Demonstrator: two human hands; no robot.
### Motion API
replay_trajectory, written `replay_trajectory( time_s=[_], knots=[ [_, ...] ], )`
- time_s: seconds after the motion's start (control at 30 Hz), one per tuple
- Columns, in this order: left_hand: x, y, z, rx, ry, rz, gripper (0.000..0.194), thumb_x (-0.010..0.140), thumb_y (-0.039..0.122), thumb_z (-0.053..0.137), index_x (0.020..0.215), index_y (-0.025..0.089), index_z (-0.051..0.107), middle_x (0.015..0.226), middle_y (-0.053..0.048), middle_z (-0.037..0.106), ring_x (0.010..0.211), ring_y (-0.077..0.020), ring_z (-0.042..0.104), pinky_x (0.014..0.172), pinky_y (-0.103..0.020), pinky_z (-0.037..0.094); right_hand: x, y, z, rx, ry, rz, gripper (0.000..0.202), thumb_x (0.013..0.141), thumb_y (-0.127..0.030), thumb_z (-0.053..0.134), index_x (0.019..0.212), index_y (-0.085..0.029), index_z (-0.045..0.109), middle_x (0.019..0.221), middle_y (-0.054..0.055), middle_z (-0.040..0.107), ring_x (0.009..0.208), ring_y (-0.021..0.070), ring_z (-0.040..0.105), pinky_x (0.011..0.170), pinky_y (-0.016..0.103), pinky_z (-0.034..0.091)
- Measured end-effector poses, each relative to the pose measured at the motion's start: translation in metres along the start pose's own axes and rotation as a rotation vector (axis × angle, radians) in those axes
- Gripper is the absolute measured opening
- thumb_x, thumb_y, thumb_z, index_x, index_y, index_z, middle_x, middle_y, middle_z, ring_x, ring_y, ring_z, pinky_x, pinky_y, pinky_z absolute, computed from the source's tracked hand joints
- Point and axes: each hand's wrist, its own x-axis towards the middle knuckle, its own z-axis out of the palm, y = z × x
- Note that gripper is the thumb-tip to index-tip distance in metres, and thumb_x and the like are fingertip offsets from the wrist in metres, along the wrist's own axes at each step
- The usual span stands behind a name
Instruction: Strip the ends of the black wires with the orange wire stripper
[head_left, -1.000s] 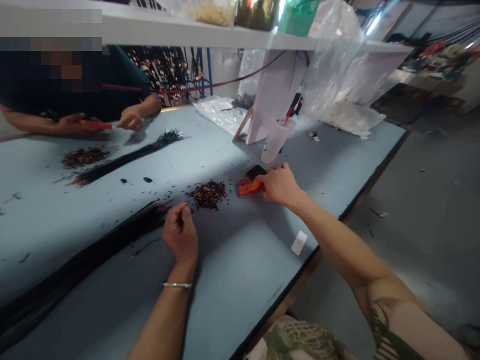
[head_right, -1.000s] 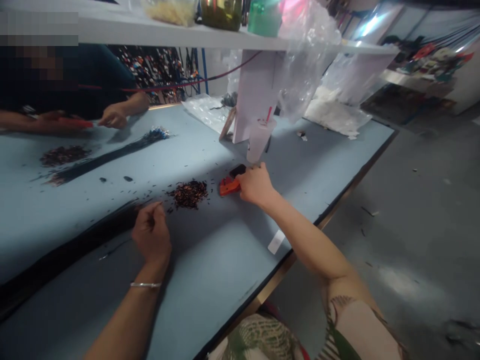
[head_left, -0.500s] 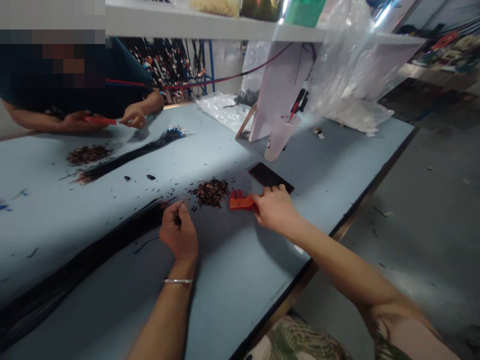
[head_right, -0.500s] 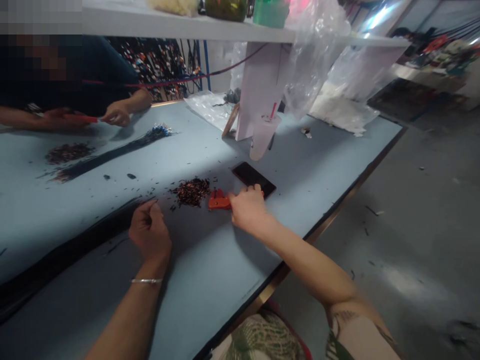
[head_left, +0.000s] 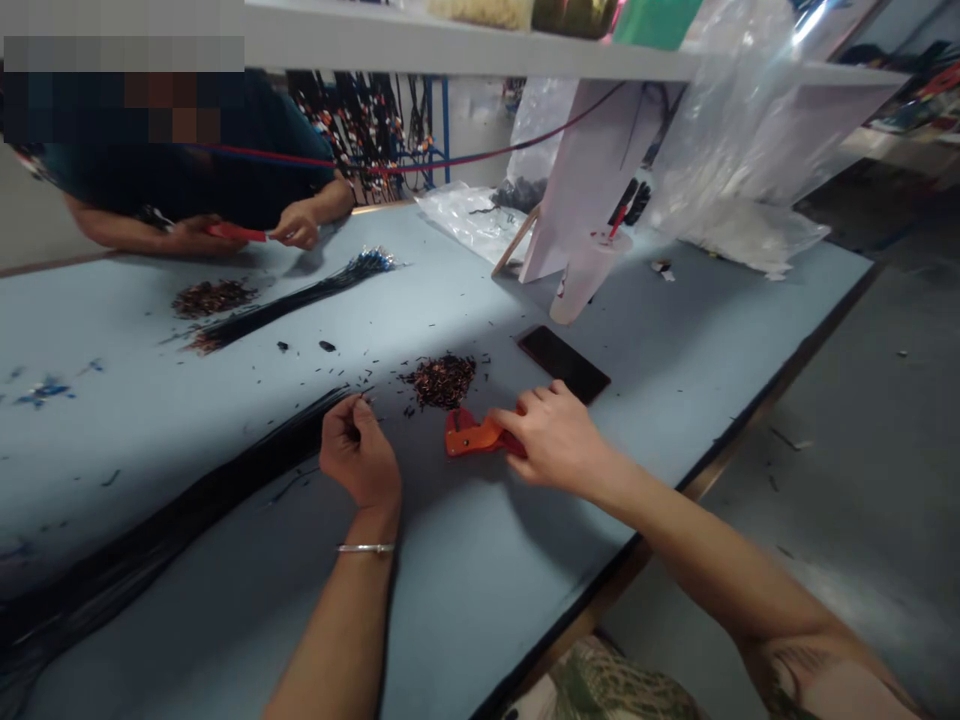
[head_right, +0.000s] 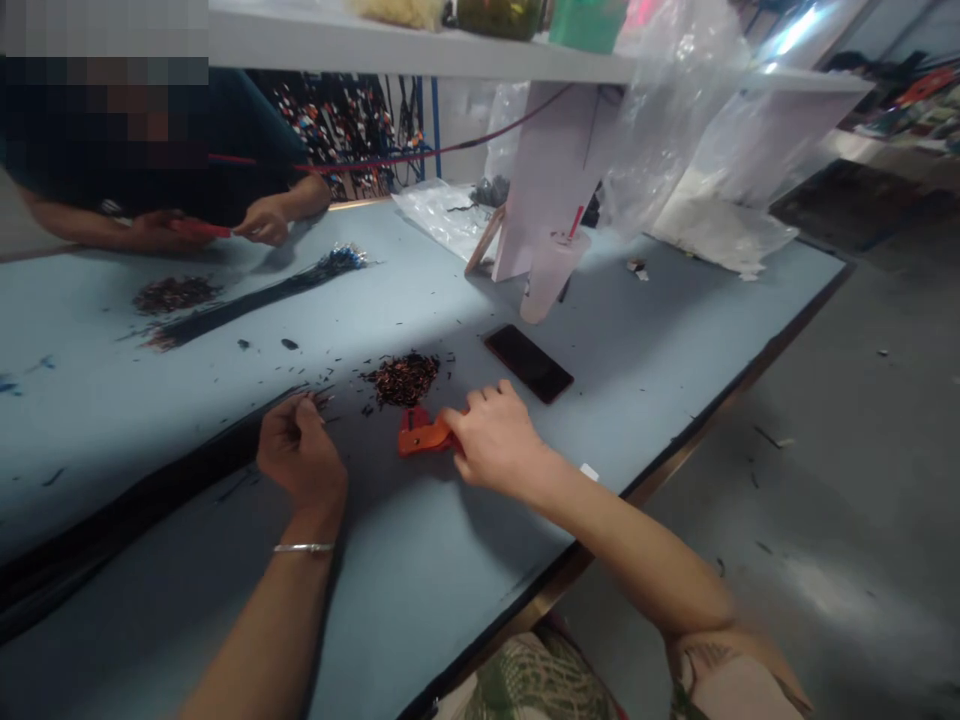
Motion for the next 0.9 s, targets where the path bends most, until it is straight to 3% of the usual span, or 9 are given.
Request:
replay_trajectory(
  time_s=[0.13,0.33,0.53,0.7,0.8,0.9],
  knots=[
    [0.002,-0.005,-0.001,-0.007,0.005,-0.022,0.016,0.086,0.027,0.055,0.086,0.015,0.066,0.072,0.001,0.061,0.069,-0.0115,0.058,0.068,-0.025,0.047,-0.006,-0.005,-0.002,0.029,-0.035,-0.061,0.036,0.080,-0.037,0.062,0.113,-0.025,0.067,0.086,0.011,0.067,0.077,0.0260,0.059,0.073,0.037,0.027],
    [-0.001,-0.004,0.000,-0.003,-0.040,-0.035,0.016,0.086,0.027,0.056,0.085,0.015,0.066,0.072,0.001,0.060,0.068,-0.0113,0.057,0.069,-0.025,0.047,-0.019,-0.003,0.001,-0.043,-0.066,0.135,0.035,0.080,-0.040,0.063,0.109,-0.020,0.067,0.087,0.015,0.067,0.082,0.0302,0.061,0.074,0.038,0.028],
    [0.001,-0.005,-0.001,-0.003,-0.014,0.009,0.015,0.085,0.026,0.056,0.086,0.014,0.066,0.071,0.001,0.059,0.070,-0.0122,0.058,0.071,-0.026,0.048,0.013,-0.017,0.007,0.000,-0.035,0.194,0.029,0.081,-0.035,0.058,0.102,-0.017,0.067,0.087,0.016,0.069,0.078,0.0281,0.063,0.071,0.037,0.031],
    [0.006,-0.011,-0.004,0.014,0.014,0.018,0.016,0.086,0.026,0.055,0.088,0.015,0.066,0.074,0.000,0.061,0.075,-0.0141,0.062,0.076,-0.029,0.050,0.017,-0.006,0.000,0.008,0.040,0.257,0.034,0.082,-0.041,0.058,0.108,-0.021,0.067,0.088,0.014,0.069,0.079,0.0275,0.062,0.073,0.038,0.031],
    [0.009,-0.011,-0.005,0.017,0.047,0.004,0.016,0.086,0.025,0.055,0.088,0.015,0.066,0.073,0.000,0.061,0.073,-0.0142,0.061,0.075,-0.029,0.050,0.005,-0.004,-0.001,0.023,0.044,0.133,0.034,0.081,-0.041,0.060,0.107,-0.021,0.069,0.087,0.013,0.068,0.081,0.0271,0.059,0.074,0.038,0.029],
    [0.013,-0.011,-0.007,0.048,0.082,-0.014,0.016,0.084,0.025,0.055,0.086,0.015,0.067,0.070,0.001,0.059,0.071,-0.0138,0.060,0.074,-0.029,0.049,0.003,-0.010,0.001,0.073,0.058,-0.100,0.032,0.081,-0.036,0.060,0.108,-0.021,0.068,0.086,0.012,0.066,0.080,0.0259,0.055,0.075,0.038,0.027]
  ],
)
